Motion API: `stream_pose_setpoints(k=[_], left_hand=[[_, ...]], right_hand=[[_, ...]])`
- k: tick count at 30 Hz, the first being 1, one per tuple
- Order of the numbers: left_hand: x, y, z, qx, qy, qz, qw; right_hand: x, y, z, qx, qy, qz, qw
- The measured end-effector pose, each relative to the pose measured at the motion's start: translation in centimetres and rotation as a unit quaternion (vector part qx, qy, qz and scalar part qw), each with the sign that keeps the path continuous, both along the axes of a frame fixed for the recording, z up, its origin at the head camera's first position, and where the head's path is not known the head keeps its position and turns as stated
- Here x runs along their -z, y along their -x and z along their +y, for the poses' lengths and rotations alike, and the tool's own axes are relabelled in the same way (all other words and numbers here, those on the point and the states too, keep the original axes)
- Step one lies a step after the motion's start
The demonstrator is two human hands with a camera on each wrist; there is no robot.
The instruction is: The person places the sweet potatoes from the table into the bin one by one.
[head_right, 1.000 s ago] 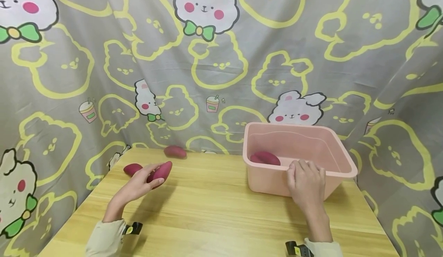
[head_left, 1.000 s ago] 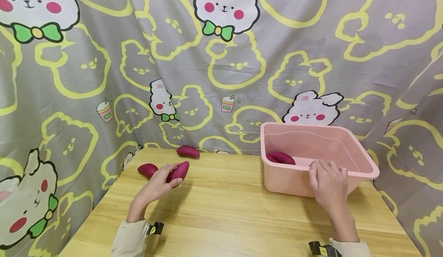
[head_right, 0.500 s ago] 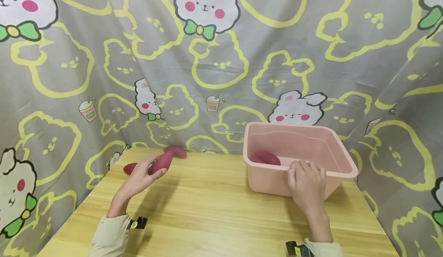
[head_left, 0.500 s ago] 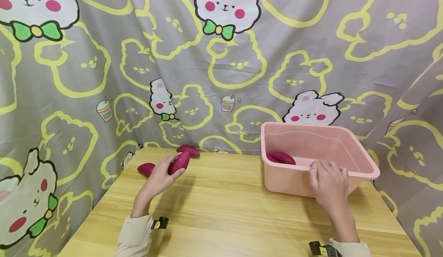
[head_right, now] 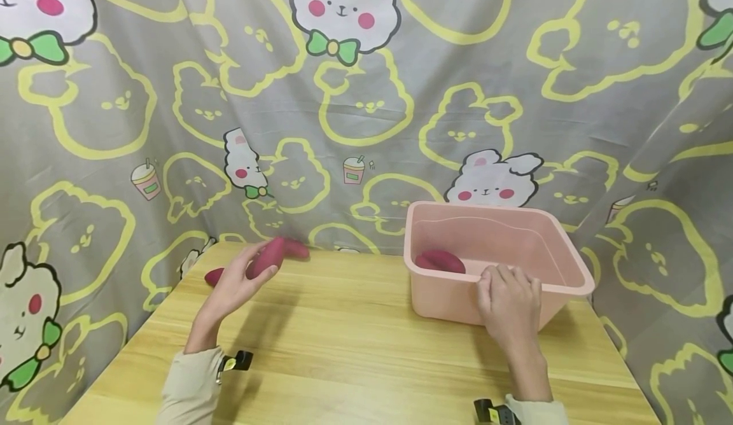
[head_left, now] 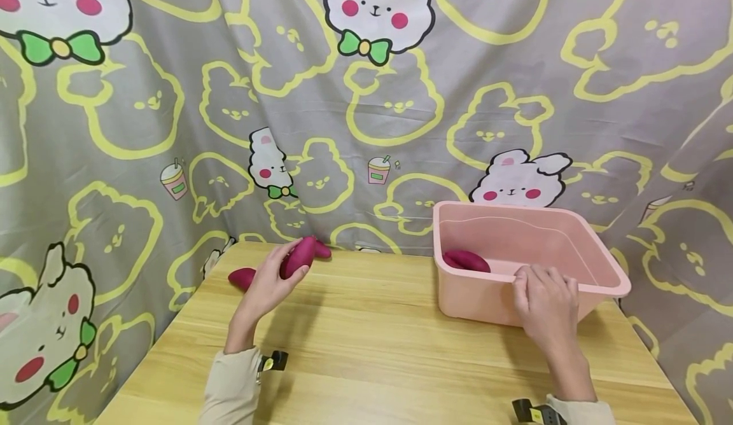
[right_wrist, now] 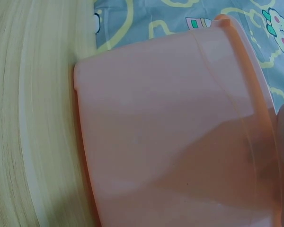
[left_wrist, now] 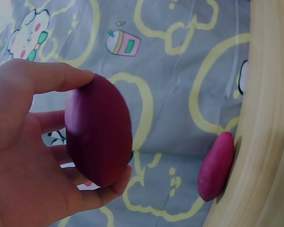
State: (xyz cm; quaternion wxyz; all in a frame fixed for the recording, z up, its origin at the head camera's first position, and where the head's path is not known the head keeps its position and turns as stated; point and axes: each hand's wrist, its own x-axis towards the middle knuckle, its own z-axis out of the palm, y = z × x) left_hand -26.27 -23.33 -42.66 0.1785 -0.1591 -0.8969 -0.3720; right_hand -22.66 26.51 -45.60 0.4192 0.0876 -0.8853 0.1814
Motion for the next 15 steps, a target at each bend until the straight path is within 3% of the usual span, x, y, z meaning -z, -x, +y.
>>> stream_pose_setpoints(k=[15], left_hand=[[-0.7, 0.5, 2.1, -0.027, -0.109, 0.026, 0.9934]], right_hand=[[0.1, 0.2, 0.1, -0.003, -0.007, 0.007, 0.9999]])
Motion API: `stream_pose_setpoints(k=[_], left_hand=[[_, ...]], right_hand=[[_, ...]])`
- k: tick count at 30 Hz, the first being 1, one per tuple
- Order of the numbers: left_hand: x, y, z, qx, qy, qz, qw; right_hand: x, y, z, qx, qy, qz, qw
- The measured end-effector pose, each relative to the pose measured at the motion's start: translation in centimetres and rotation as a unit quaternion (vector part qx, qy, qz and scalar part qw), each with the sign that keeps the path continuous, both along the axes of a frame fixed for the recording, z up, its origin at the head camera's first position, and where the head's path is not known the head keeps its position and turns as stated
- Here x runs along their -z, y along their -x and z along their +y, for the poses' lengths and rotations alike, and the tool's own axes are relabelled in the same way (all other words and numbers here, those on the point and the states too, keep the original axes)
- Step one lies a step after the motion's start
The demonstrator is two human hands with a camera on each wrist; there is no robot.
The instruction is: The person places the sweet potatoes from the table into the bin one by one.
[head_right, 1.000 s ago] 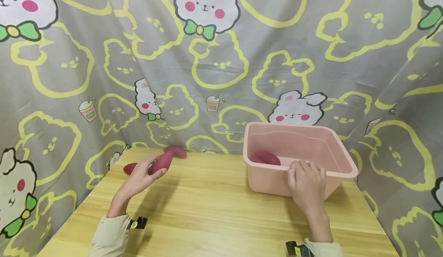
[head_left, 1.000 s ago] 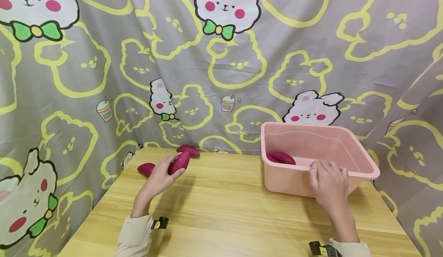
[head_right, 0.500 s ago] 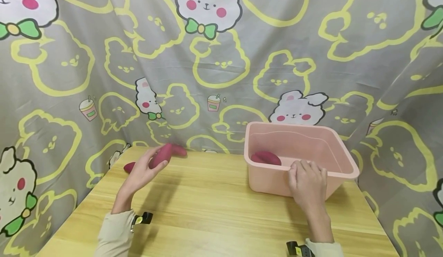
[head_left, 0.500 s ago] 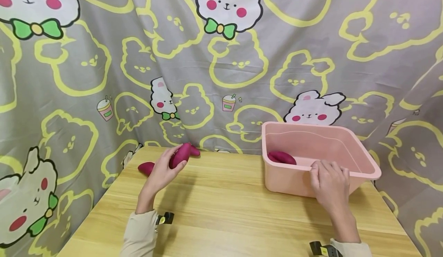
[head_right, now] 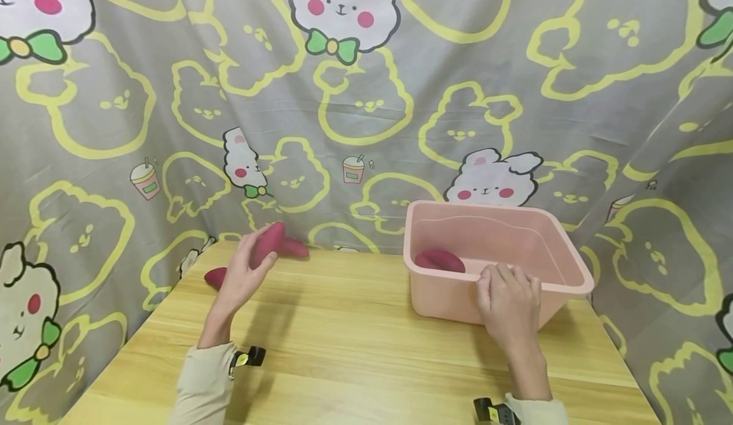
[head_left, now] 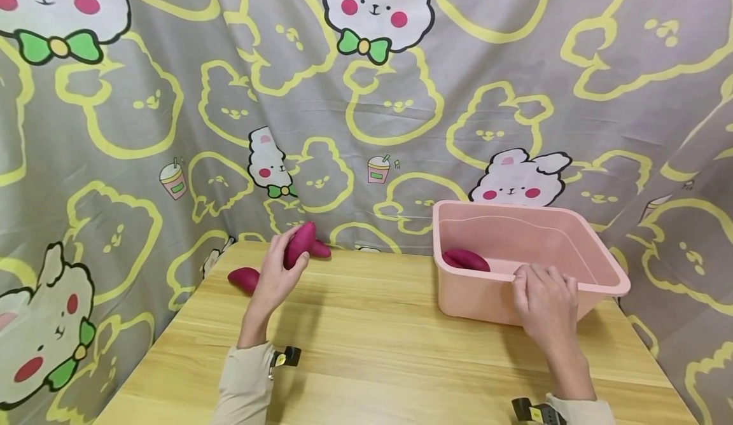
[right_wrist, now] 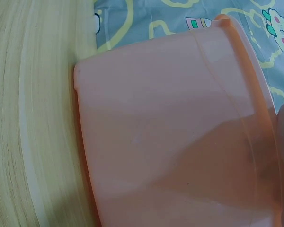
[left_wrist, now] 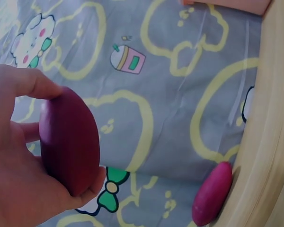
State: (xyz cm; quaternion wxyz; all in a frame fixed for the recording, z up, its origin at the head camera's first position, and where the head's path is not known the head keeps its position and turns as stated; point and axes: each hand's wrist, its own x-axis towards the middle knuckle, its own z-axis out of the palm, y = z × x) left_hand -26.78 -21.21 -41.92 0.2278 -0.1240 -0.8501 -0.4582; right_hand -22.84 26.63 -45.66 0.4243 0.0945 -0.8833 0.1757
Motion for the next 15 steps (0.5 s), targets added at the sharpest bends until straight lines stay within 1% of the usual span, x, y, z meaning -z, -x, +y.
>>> stream_pose_setpoints(k=[7, 15], left_hand=[[-0.2, 0.2, 0.9, 0.010, -0.025, 0.021, 0.9994], [-0.4, 0.5, 1.5, 0.022, -0.050, 0.026, 0.9982]], right_hand=[[-0.1, -0.1, -0.1, 0.001, -0.002, -0.005, 1.0000], [-0.1, -0.1, -0.1, 0.001, 0.002, -0.005, 1.0000]])
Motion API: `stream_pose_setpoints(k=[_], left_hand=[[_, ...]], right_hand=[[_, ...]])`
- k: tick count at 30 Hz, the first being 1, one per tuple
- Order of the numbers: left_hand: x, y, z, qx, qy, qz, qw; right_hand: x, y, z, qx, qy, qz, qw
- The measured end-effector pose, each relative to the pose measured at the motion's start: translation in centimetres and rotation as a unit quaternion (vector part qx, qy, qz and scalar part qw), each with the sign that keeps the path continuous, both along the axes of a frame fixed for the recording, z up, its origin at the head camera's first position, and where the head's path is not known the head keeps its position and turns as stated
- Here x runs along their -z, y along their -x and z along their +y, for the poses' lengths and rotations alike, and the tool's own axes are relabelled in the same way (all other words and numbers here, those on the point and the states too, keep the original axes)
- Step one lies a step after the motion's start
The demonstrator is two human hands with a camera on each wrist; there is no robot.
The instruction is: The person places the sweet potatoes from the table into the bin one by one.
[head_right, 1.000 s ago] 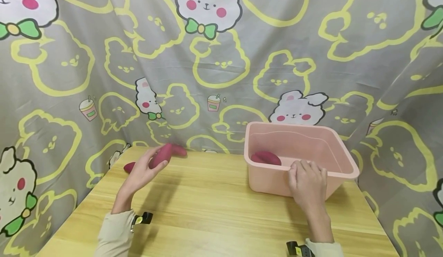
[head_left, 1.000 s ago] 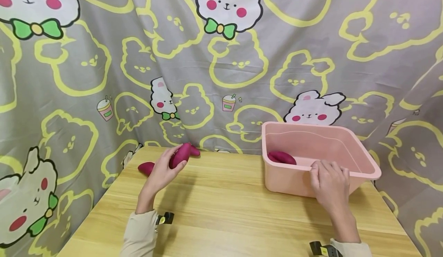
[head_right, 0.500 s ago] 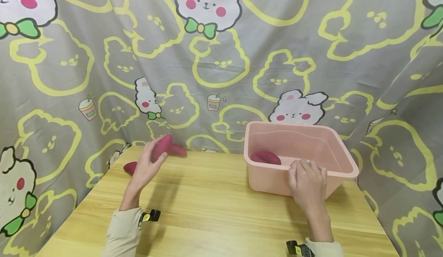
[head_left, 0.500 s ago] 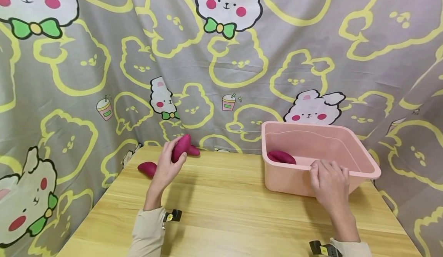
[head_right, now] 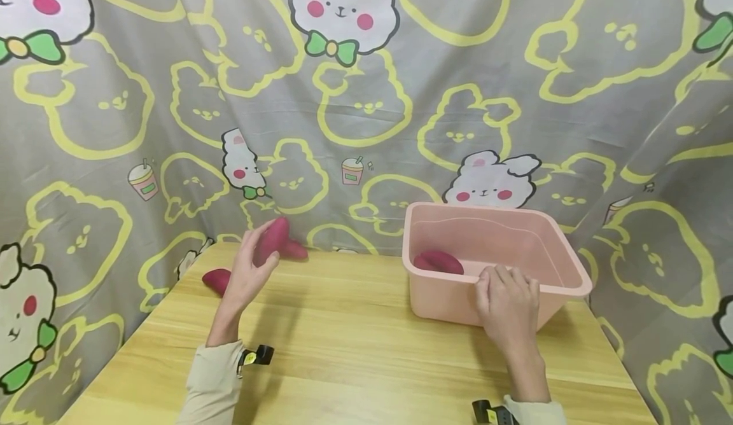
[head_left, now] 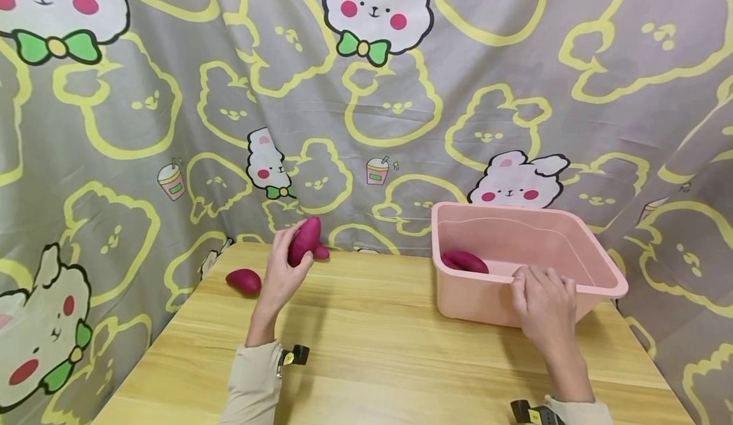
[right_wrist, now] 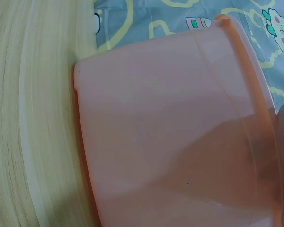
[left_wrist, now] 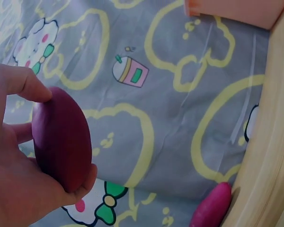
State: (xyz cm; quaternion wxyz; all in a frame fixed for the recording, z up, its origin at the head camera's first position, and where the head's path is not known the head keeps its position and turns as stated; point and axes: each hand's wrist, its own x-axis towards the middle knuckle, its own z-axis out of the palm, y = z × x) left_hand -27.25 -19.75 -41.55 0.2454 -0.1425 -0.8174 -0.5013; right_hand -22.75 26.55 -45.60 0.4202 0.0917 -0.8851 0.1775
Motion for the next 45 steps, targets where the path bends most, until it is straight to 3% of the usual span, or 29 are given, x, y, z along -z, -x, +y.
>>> stream_pose_setpoints(k=[9, 16, 19, 23, 30, 34, 37, 43, 45], left_hand=[[-0.4, 0.0, 0.8, -0.014, -0.019, 0.006, 0.9997], [-3.3, -2.0, 2.7, 0.009, -0.047, 0.008, 0.9988], [-3.9, -2.5, 3.1, 0.010, -0.055, 0.007, 0.9984], [-3.6, -2.1, 3.4, 0.015, -0.063, 0.012, 0.9978], [-1.6, 0.4, 3.5, 0.045, -0.097, 0.030, 0.9938], [-1.3, 1.1, 3.7, 0.050, -0.087, 0.045, 0.9939], [-1.2, 1.2, 3.9, 0.055, -0.076, 0.053, 0.9942], [-3.3, -1.0, 5.2, 0.064, -0.076, 0.027, 0.9947], [-3.5, -1.3, 5.4, 0.077, -0.081, 0.016, 0.9936]], right_hand=[[0.1, 0.0, -0.3, -0.003, -0.008, -0.007, 0.9999], [0.2, -0.1, -0.2, 0.001, 0.001, -0.003, 1.0000], [0.3, -0.1, -0.1, 0.001, -0.001, -0.002, 1.0000], [0.3, 0.0, 0.0, 0.001, -0.003, 0.000, 1.0000], [0.3, 0.1, 0.1, 0.001, -0.004, -0.001, 1.0000], [0.2, 0.0, 0.0, 0.003, -0.003, -0.002, 1.0000], [0.2, 0.0, 0.0, 0.003, -0.005, -0.005, 1.0000], [0.1, 0.0, -0.1, 0.003, -0.007, -0.004, 1.0000], [0.1, 0.0, 0.0, 0.003, -0.005, -0.003, 1.0000]])
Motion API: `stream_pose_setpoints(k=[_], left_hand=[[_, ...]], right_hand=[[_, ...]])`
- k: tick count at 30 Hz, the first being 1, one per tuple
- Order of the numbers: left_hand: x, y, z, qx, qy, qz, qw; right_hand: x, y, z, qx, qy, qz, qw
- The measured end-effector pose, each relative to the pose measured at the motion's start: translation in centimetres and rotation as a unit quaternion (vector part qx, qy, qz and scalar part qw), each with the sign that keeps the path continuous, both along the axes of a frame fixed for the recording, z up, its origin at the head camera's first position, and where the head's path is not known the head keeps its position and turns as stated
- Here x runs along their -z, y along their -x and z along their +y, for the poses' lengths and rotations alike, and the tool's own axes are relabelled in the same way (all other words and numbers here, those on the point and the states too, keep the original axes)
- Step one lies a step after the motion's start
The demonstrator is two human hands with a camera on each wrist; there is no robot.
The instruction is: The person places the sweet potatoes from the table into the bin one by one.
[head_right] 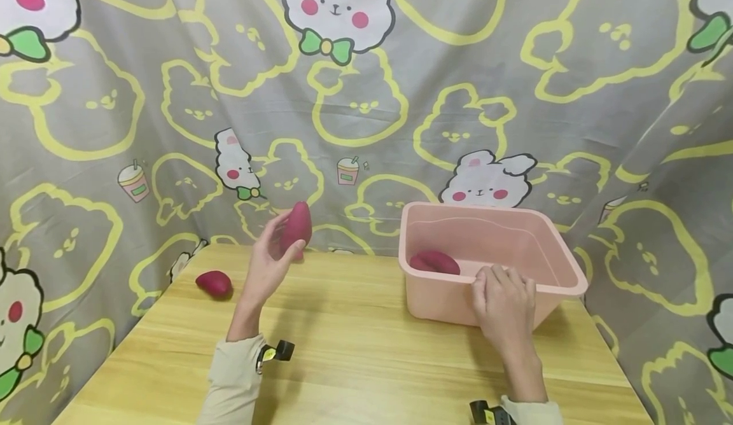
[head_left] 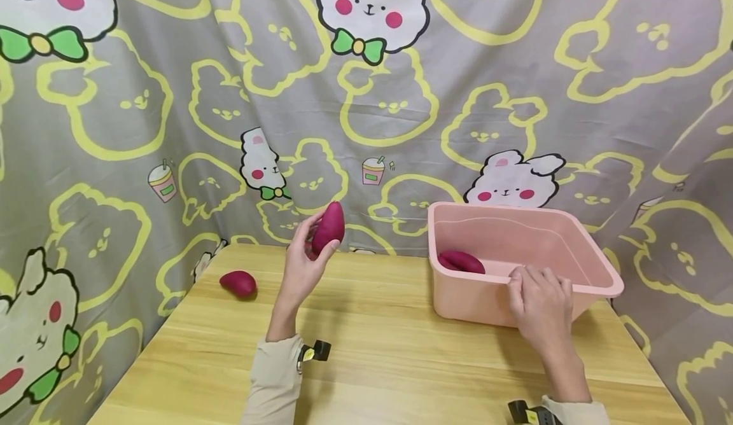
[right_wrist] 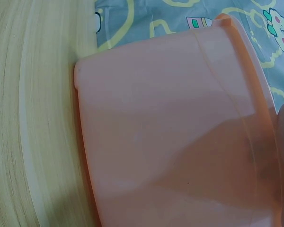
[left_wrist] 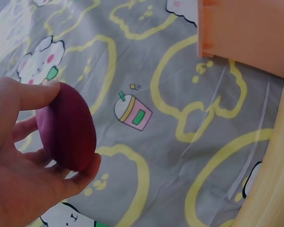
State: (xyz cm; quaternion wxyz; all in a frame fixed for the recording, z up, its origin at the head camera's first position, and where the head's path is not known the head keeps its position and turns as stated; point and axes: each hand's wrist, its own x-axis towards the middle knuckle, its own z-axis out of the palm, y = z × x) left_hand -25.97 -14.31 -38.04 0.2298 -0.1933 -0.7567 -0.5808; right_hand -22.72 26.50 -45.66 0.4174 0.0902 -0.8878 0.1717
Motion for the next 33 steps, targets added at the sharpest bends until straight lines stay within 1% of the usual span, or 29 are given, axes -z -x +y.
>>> stream_pose_setpoints(k=[2, 5, 8, 10, 15, 19, 24, 29, 33], left_hand=[[0.4, 0.3, 0.1, 0.015, -0.003, -0.007, 0.9999], [1.4, 1.1, 0.0, 0.032, -0.004, -0.009, 0.9995], [2.4, 1.8, 0.1, 0.031, -0.007, -0.006, 0.9995], [2.7, 2.0, 0.1, 0.027, -0.012, -0.007, 0.9995], [2.9, 1.8, 0.2, 0.024, -0.027, -0.012, 0.9993], [2.9, 1.7, 0.3, 0.028, -0.029, -0.003, 0.9992], [2.8, 1.6, 0.7, 0.033, -0.036, 0.007, 0.9988], [2.7, 1.6, 1.3, 0.050, -0.037, 0.007, 0.9980], [2.7, 1.6, 1.7, 0.067, -0.043, -0.009, 0.9968]], right_hand=[[0.0, 0.0, 0.0, 0.000, 0.001, 0.000, 1.0000], [0.0, -0.1, 0.1, -0.001, 0.000, 0.001, 1.0000], [0.1, -0.2, 0.2, -0.001, 0.000, 0.003, 1.0000], [0.1, -0.1, 0.3, -0.001, 0.000, 0.006, 1.0000], [0.1, 0.0, 0.3, -0.002, -0.001, 0.002, 1.0000], [0.0, 0.0, 0.2, -0.003, -0.001, -0.003, 1.0000], [-0.1, 0.0, 0.1, -0.002, -0.001, 0.003, 1.0000], [-0.1, 0.0, 0.1, 0.001, -0.004, 0.008, 1.0000], [-0.1, -0.1, 0.1, 0.001, -0.006, 0.007, 1.0000]])
